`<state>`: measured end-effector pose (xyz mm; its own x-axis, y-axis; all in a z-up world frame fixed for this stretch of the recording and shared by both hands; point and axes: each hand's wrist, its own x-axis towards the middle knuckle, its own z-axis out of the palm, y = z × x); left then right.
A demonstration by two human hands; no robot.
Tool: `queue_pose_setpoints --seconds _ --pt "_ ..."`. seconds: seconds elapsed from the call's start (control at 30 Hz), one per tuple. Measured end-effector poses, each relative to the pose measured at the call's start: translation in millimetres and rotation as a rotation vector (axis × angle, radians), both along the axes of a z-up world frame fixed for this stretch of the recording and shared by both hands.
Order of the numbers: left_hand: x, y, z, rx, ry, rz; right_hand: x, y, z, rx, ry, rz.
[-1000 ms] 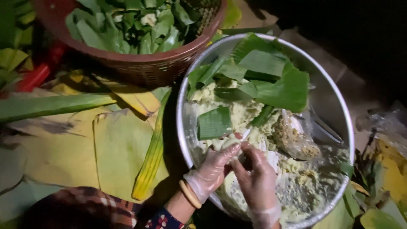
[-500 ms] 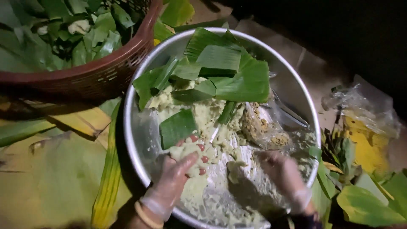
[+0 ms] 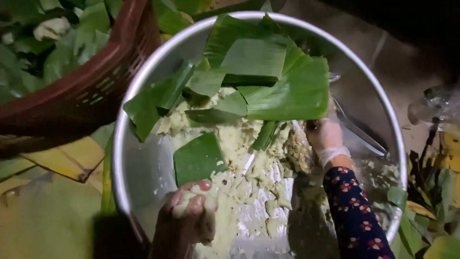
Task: Wrapping portions of dough or filling into banana leaves to create individual food parcels.
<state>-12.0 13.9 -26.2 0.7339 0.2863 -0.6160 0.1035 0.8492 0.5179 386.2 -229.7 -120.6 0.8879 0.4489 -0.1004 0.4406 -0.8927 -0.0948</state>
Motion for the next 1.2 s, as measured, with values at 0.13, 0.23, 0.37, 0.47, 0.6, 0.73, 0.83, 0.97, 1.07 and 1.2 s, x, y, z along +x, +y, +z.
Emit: queue_pose_setpoints --seconds 0.13,0.23,0.37,0.47,0.6,0.73,0.83,0.97,1.07,1.2 --pt "-0.8 -2.9 -1.9 0.051 -0.061 0.1 -32.3 16.3 60.9 0.072 0.134 -0.096" --pt "11.3 -9.0 -15.5 -0.188 -0.246 0.148 -88.2 35.4 144.3 0.316 0.454 -0.419" --pt "17.8 -1.3 54.2 -0.064 -0.352 0.049 -149.4 40.4 209.8 0.869 0.686 -0.431" --pt "9.6 -0.1 53.8 0.0 -0.5 -0.086 -207.3 60.0 246.3 0.912 0.744 -0.44" --pt "6.2 -2.1 46.8 0.036 -0.525 -0.074 -278.1 108.9 231.6 0.713 0.678 -0.508" --pt "14.3 -11.3 29.4 -0.26 -0.421 0.061 -316.1 146.6 191.2 0.605 0.481 0.039" --pt "17.3 -8.8 28.8 -0.245 -0.35 0.12 -312.9 150.8 222.8 0.529 0.596 -0.007" --pt "20.9 -17.4 15.2 -0.238 -0.518 0.095 -309.5 135.1 211.7 0.509 0.446 0.004" --pt "20.1 -16.4 34.1 -0.184 -0.273 0.201 -314.1 139.9 174.1 0.419 0.117 0.194" --pt "19.9 -17.1 32.0 -0.115 -0.208 0.235 -313.9 144.5 193.5 0.533 0.261 0.157"
